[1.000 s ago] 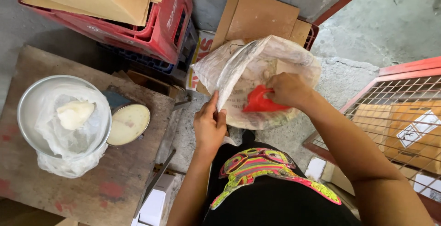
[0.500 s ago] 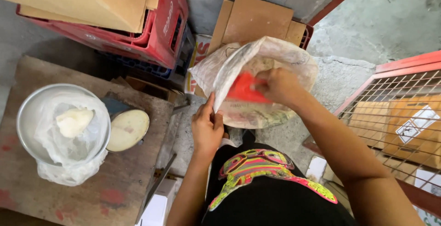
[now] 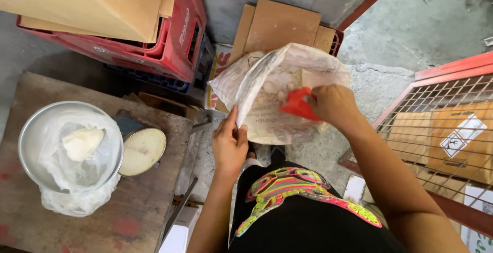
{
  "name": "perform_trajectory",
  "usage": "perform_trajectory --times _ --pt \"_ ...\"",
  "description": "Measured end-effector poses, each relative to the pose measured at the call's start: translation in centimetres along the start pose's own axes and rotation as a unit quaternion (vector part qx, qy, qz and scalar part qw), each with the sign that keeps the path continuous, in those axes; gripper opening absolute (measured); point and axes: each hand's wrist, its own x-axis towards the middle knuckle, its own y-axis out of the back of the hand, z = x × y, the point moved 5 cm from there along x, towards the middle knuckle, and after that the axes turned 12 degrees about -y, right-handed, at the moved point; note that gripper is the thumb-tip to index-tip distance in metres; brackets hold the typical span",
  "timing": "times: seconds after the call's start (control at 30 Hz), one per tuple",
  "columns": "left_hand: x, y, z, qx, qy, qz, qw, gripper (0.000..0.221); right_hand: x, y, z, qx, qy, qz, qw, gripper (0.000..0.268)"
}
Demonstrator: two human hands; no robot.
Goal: Measure quantities of powdered fertilizer into individual plastic bags for distribution.
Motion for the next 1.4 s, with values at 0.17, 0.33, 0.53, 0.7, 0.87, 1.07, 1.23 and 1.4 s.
perform_trajectory --times 0.17,0.33,0.53,0.7,0.87,1.07,1.23,1.4 --pt "-0.5 -1.4 0.2 -0.03 0.024 -0.009 0.999 0.057 -0.9 -6.4 -1.4 0.003 0.01 0.011 1.0 0.036" --pt "-0.5 -0.8 0.8 0.005 -0.016 0.002 1.0 0.058 -1.5 -4.8 -2.5 0.044 0.015 0.058 0.997 0.035" --pt "-1.3 -1.3 -0.2 0.02 0.007 -0.012 1.0 0.059 -1.8 -3.1 -2.1 -0.01 0.04 0.027 0.999 0.025" --pt "-2.1 -1.8 -0.3 0.043 -0.002 -0.003 0.999 0.058 -1.6 -3.6 -4.1 0.048 0.063 0.068 0.994 0.033" --pt "-2.2 -1.5 -0.3 0.041 -0.008 0.01 0.999 0.058 -1.0 -2.6 -3.8 0.094 0.076 0.116 0.986 0.03" --pt "-2.5 -1.7 0.0 0.034 0.012 -0.002 0.999 0.058 -1.5 -5.1 -0.4 0.017 0.03 0.063 0.997 0.031" --pt "-2.5 -1.7 -0.3 0.042 0.01 0.005 0.999 0.058 -2.8 -1.9 0.0 -0.005 0.007 0.047 0.999 0.031" --pt "-2.9 -2.1 -0.3 0.022 0.014 0.0 1.0 0.058 -2.8 -4.2 0.9 -0.042 -0.011 -0.026 0.999 0.032"
